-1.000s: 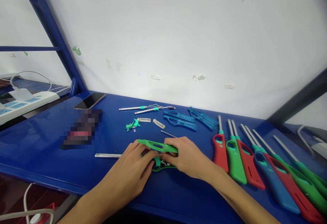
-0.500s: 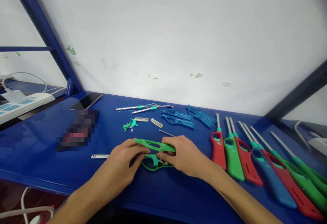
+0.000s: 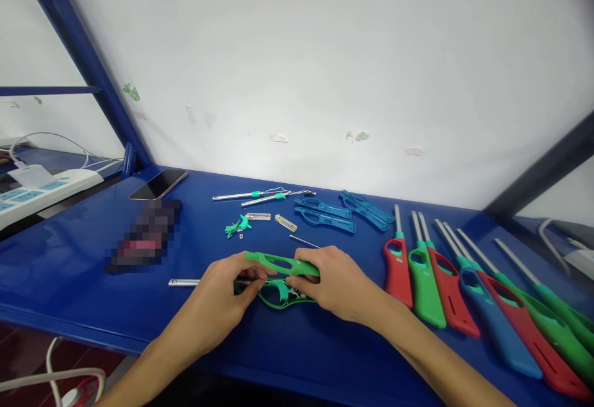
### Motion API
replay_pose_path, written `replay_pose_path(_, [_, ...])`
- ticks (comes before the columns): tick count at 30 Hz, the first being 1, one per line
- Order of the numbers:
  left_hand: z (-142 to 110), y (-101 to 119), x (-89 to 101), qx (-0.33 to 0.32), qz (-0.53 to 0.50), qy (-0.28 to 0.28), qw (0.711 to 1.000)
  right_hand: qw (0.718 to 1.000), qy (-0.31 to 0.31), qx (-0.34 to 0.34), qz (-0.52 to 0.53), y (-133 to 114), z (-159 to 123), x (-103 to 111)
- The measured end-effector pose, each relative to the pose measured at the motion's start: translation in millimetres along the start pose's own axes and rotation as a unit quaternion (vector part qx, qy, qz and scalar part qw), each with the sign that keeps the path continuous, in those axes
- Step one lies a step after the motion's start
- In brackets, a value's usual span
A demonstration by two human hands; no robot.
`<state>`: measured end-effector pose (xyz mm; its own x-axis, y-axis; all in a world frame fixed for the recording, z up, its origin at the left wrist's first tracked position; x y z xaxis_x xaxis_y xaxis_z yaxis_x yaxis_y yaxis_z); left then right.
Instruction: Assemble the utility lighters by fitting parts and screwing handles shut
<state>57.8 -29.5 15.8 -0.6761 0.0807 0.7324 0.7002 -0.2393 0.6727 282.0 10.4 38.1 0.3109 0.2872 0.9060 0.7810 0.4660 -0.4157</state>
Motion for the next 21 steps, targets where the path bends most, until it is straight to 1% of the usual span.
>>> replay_pose_path(7, [2.6, 1.2, -0.5, 0.007, 0.002, -0.003, 1.0, 1.0, -0.001, 0.003, -0.002, -1.2, -0.4, -1.0])
replay_pose_path(14, [-1.3, 4.4, 0.2, -0.012, 0.02, -0.004, 1.0, 1.0, 0.003, 0.005, 0.002, -2.1, -0.5, -0.7])
replay_pose_path(21, [1.3, 0.3, 1.2, 0.009, 0.021, 0.001, 1.0, 1.0, 0.014, 0.02, 0.013, -1.1, -2.7, -0.8])
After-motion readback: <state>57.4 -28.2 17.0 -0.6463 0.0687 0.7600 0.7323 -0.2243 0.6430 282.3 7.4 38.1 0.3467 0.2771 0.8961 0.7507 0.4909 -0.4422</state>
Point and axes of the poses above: each hand's wrist, its own z-axis towards the middle knuckle, its own x-axis out of the back of the hand, y = z × x, the point moved 1 cm from there along z, towards the middle knuckle, and after that the axes turned 3 degrees about z, right-handed, at the moved point
